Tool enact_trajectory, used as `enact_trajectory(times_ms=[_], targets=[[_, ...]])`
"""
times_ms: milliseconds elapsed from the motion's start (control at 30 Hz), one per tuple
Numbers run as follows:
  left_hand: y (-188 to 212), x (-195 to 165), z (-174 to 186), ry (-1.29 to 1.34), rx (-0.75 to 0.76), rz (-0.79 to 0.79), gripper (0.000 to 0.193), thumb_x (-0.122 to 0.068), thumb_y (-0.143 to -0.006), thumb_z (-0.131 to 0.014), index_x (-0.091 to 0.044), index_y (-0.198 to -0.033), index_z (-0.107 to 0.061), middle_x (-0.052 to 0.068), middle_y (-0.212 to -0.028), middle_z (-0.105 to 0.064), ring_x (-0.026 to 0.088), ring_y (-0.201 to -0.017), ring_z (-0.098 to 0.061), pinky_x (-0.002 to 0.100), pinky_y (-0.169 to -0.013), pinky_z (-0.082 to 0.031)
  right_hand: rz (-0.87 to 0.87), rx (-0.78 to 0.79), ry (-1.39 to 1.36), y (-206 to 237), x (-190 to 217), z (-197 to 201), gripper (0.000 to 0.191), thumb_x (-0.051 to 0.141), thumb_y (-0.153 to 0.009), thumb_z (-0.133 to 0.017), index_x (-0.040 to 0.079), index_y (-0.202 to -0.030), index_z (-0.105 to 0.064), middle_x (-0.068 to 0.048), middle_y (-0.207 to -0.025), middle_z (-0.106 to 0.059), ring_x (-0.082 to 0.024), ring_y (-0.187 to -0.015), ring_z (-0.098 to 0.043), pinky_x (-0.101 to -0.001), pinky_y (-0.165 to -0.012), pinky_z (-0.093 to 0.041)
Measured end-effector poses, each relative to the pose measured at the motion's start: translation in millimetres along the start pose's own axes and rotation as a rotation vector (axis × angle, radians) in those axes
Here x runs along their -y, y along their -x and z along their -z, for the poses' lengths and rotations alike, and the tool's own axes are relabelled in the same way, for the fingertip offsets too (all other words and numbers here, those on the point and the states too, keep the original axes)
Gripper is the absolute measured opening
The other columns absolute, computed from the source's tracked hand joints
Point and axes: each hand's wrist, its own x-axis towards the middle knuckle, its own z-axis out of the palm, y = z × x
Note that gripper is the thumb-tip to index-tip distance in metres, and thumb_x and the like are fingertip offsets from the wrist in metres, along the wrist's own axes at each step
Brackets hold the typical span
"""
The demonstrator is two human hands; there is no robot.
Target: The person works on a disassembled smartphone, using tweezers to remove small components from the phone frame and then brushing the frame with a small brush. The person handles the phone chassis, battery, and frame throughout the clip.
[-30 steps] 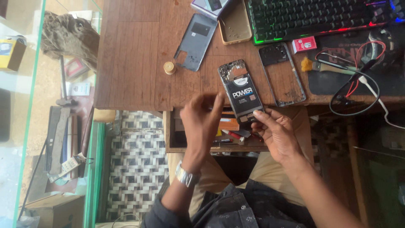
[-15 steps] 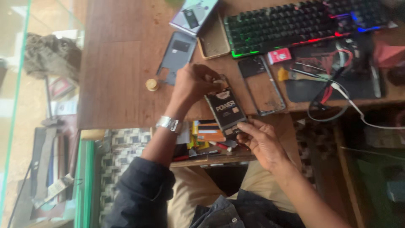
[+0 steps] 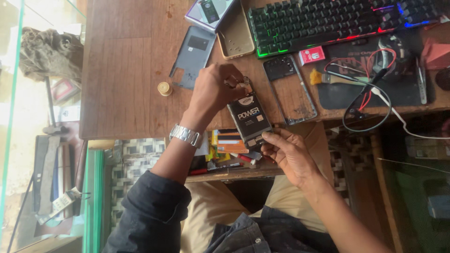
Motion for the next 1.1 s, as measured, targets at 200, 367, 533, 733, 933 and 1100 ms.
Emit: enact_trajectory(times_ms=[200, 367, 533, 733, 933, 1100], targets=[[5, 3, -6, -0.107, -0.026, -0.092, 0.021, -0.019, -0.073, -0.087, -0.015, -0.093, -0.084, 0.009, -0.085, -0.075, 0.023, -0.077, -0.069, 0.038, -0.068, -0.055, -0.01, -0.004, 0.0, 1, 0, 1, 0.012, 0.012, -0.09, -0.075, 0.005, -0.099, -0.072, -0.006, -0.09, -0.075, -0.012, -0.075, -0.066, -0.0274, -0.076, -0.056], [3, 2, -7, -0.118, -0.021, -0.088, 0.017, -0.021, -0.074, -0.087, -0.016, -0.09, -0.084, 0.007, -0.084, -0.074, 0.022, -0.077, -0.068, 0.038, -0.071, -0.055, -0.01, -0.003, -0.007, 2, 0, 1, 0.012, 0.013, -0.09, -0.075, 0.006, -0.098, -0.072, -0.006, -0.09, -0.075, -0.013, -0.076, -0.067, -0.0283, -0.076, -0.056], [12, 5, -4, -0.003, 0.004, -0.007, 0.016, -0.024, -0.081, -0.085, -0.015, -0.095, -0.083, 0.007, -0.091, -0.071, 0.02, -0.08, -0.069, 0.035, -0.07, -0.056, 0.012, 0.029, 0.08, 7, 2, -2, 0.018, 0.02, -0.094, -0.071, 0.005, -0.104, -0.071, -0.006, -0.093, -0.075, -0.014, -0.08, -0.068, -0.0289, -0.077, -0.057], [26, 3, -1, 0.119, -0.142, -0.04, 0.022, -0.022, -0.088, -0.079, -0.014, -0.109, -0.079, 0.011, -0.11, -0.067, 0.022, -0.092, -0.07, 0.033, -0.081, -0.06, 0.092, -0.075, 0.381, 29, 9, 1, 0.036, 0.03, -0.095, -0.065, 0.002, -0.118, -0.069, -0.009, -0.104, -0.077, -0.014, -0.08, -0.069, -0.0265, -0.071, -0.054], [19, 8, 1, 0.001, -0.193, -0.166, 0.024, -0.019, -0.089, -0.078, -0.012, -0.111, -0.08, 0.013, -0.112, -0.066, 0.029, -0.102, -0.07, 0.038, -0.086, -0.058, 0.809, -0.12, 1.039, 55, -3, 4, 0.032, 0.022, -0.084, -0.078, 0.005, -0.11, -0.072, -0.005, -0.085, -0.074, -0.011, -0.071, -0.069, -0.0257, -0.067, -0.054], [32, 16, -8, -0.014, -0.179, -0.17, 0.022, -0.019, -0.094, -0.077, -0.01, -0.113, -0.078, 0.012, -0.115, -0.066, 0.028, -0.103, -0.071, 0.038, -0.088, -0.059, 1.112, 0.456, 1.264, 67, -55, -6, 0.015, 0.017, -0.082, -0.084, 0.008, -0.089, -0.074, -0.004, -0.068, -0.069, -0.017, -0.055, -0.061, -0.0337, -0.053, -0.049]])
